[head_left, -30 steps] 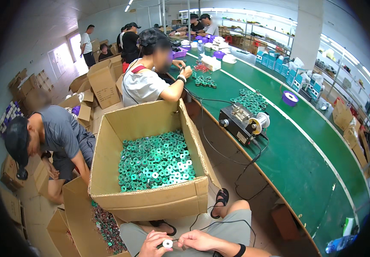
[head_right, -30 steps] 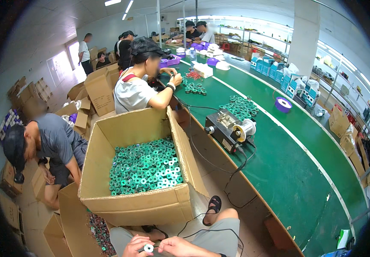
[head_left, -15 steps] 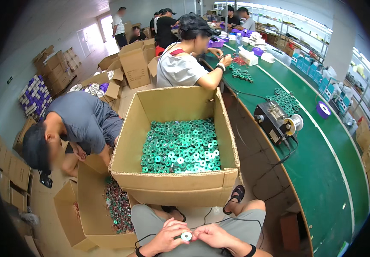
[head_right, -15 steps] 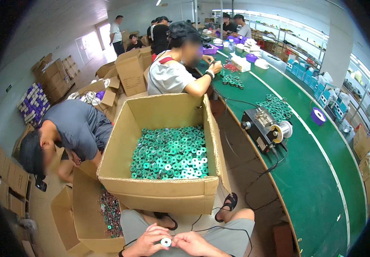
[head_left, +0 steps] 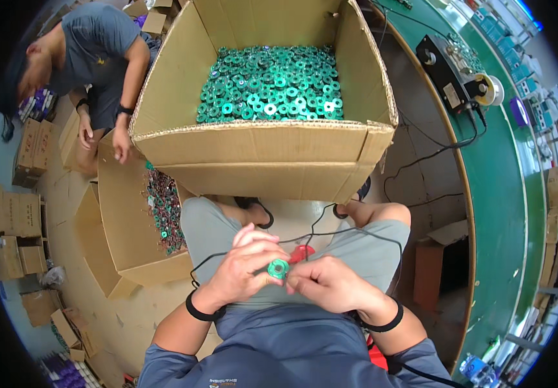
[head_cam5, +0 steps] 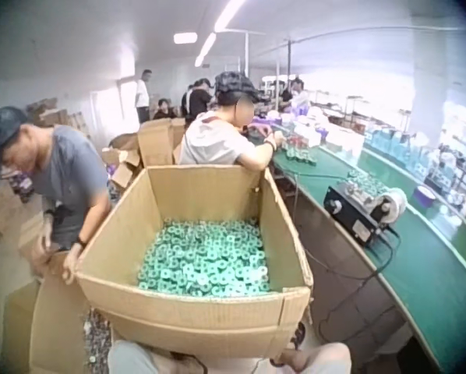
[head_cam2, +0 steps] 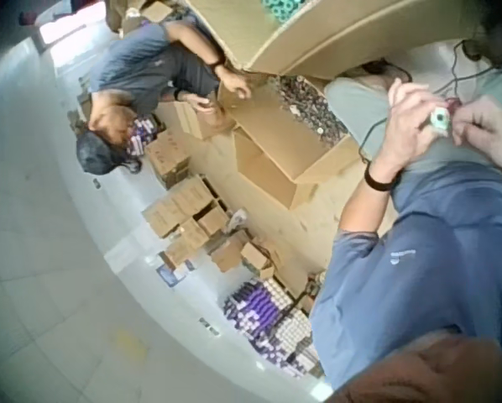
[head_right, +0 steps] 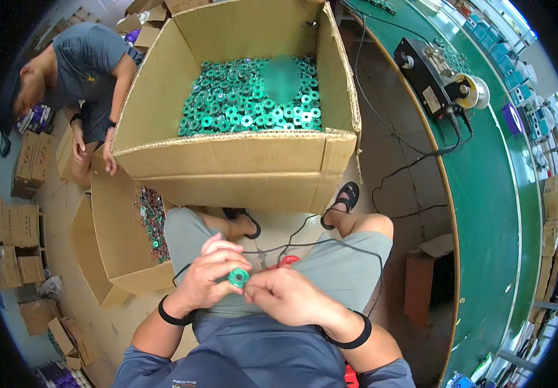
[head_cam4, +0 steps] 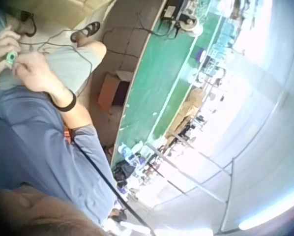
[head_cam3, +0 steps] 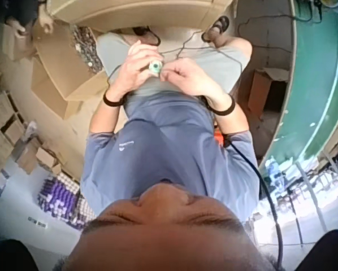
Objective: The person assembles and sorts small electronic modules, green plastic components, purple plastic housings, and wiring at a factory workbench and into cardboard boxes on the floor. The assembly involves using a small hand press and a soldering iron.
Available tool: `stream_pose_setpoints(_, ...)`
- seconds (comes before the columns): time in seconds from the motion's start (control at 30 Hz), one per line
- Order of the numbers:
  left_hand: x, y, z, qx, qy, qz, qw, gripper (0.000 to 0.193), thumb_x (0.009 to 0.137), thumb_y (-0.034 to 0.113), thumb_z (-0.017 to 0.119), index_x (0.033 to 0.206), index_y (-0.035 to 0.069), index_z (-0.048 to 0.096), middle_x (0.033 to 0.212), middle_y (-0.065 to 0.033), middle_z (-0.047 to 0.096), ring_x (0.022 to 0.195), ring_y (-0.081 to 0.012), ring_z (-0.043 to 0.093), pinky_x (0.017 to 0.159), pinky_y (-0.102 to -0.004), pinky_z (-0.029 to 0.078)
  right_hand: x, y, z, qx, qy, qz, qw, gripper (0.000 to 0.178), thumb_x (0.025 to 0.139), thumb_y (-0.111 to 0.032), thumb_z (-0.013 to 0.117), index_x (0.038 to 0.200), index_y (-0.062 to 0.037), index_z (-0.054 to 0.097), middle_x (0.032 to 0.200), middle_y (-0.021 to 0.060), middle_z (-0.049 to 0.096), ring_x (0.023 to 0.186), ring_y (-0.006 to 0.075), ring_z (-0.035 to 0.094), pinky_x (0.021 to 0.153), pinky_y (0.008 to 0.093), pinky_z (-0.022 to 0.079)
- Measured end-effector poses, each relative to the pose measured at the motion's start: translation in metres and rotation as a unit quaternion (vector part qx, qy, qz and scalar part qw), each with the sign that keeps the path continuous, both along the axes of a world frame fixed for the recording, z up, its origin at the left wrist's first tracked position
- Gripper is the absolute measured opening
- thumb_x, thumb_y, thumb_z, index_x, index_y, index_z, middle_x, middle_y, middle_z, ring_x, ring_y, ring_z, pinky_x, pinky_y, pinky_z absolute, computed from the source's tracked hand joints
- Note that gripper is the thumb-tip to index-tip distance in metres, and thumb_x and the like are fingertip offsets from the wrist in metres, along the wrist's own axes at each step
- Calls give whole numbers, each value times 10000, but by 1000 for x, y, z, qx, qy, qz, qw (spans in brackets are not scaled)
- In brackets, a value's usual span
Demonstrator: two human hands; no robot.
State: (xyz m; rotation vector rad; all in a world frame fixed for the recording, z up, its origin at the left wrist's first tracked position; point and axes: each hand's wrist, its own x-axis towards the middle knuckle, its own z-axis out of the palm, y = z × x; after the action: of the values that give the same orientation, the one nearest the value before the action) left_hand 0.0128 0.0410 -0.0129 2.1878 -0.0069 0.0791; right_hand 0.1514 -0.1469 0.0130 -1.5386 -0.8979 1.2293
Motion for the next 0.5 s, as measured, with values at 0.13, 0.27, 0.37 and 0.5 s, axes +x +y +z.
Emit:
stream_pose_setpoints(0.13, -3, 1, 6, 58, -15, 27, 998, 389, 704, 300, 836, 1044, 143, 726, 1055, 7, 688, 1186, -250, 562, 1125, -560, 282, 3, -4, -10, -71, 5, -8, 997, 160, 906, -95, 536, 869, -35, 680, 666, 71, 621, 609, 145, 574, 582, 316, 460)
stream_pose_setpoints(0.27, -5, 0, 5, 1, -25, 12, 1000, 404, 688, 305, 847, 1032, 130, 727, 1050, 3, 687, 1178, -249, 568, 1124, -559, 285, -15, -7, -3, 6, 0, 33, 999, 144, 886, -70, 536, 872, -33, 675, 698, 91, 634, 649, 169, 605, 617, 326, 485)
stream_pose_setpoints(0.37, -8, -1, 7, 55, -11, 23, 998, 407, 683, 299, 851, 1033, 133, 728, 1050, 3, 687, 1172, -248, 571, 1124, -551, 290, -4, -6, 0, -98, 20, 23, 995, 141, 878, -71, 537, 876, -24, 671, 727, 116, 641, 678, 208, 629, 643, 343, 500)
stream_pose_setpoints(0.5, -11, -3, 5, 21, -12, 21, 999, 412, 675, 303, 854, 1035, 146, 731, 1045, 10, 688, 1168, -247, 572, 1121, -549, 298, -13, -7, 2, 7, 4, 46, 999, 139, 887, -76, 539, 868, -21, 666, 719, 126, 639, 679, 237, 638, 649, 353, 505)
